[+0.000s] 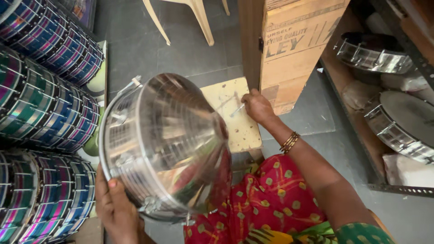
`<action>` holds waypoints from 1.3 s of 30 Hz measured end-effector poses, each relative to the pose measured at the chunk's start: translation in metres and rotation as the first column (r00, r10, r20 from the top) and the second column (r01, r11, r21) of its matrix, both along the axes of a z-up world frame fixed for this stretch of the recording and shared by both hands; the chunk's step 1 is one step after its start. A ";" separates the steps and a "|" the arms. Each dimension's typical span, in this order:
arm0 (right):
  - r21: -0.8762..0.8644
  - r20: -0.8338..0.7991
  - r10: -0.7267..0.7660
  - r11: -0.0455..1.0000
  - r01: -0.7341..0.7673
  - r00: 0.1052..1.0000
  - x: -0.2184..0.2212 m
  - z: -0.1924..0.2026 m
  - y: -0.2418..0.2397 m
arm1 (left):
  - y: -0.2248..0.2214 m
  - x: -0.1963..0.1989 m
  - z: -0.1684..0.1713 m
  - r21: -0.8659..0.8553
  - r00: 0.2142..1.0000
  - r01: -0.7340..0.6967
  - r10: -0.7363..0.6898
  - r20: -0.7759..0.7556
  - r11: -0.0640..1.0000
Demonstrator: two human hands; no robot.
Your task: The person assembles a drum by attaching the metal shell to the drum head frame and tightening the metal lug nuts and tension rods by hand.
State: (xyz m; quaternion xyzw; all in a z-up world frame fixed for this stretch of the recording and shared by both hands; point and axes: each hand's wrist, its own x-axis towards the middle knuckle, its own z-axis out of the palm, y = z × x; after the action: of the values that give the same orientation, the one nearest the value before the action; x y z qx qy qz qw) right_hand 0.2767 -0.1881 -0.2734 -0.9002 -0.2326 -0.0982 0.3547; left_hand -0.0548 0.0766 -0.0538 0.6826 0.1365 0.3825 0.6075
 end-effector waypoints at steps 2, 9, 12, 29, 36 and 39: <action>0.104 -0.055 0.010 0.995 -0.004 0.998 -0.004 0.013 -0.008 | -0.008 0.006 0.002 0.132 0.998 -0.040 0.047 -0.047 0.991; 0.114 0.021 0.015 0.993 -0.017 1.000 -0.033 0.014 -0.012 | -0.051 0.025 0.029 0.126 0.974 0.028 0.001 -0.227 0.992; 0.296 -0.311 -0.013 0.949 0.110 0.950 -0.043 -0.017 -0.007 | -0.068 0.030 0.039 0.130 0.973 0.100 -0.070 -0.220 0.986; -0.199 -0.333 -0.143 0.977 0.078 0.932 -0.050 -0.032 -0.010 | -0.070 0.041 0.044 0.200 0.978 0.150 -0.116 -0.172 0.968; -0.057 -0.113 0.090 0.994 -0.097 0.989 -0.093 -0.038 -0.017 | -0.077 0.040 0.047 0.079 0.970 0.165 -0.148 -0.192 0.983; -0.161 -0.200 0.077 0.981 -0.111 0.977 -0.084 -0.035 -0.021 | -0.083 0.037 0.051 0.116 0.972 0.163 -0.139 -0.191 0.980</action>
State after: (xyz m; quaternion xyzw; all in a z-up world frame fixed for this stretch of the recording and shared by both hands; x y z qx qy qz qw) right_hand 0.1928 -0.2091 -0.3083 -0.9205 -0.2472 0.0268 0.3013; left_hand -0.0175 -0.0061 -0.0031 0.7615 0.1136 0.2790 0.5739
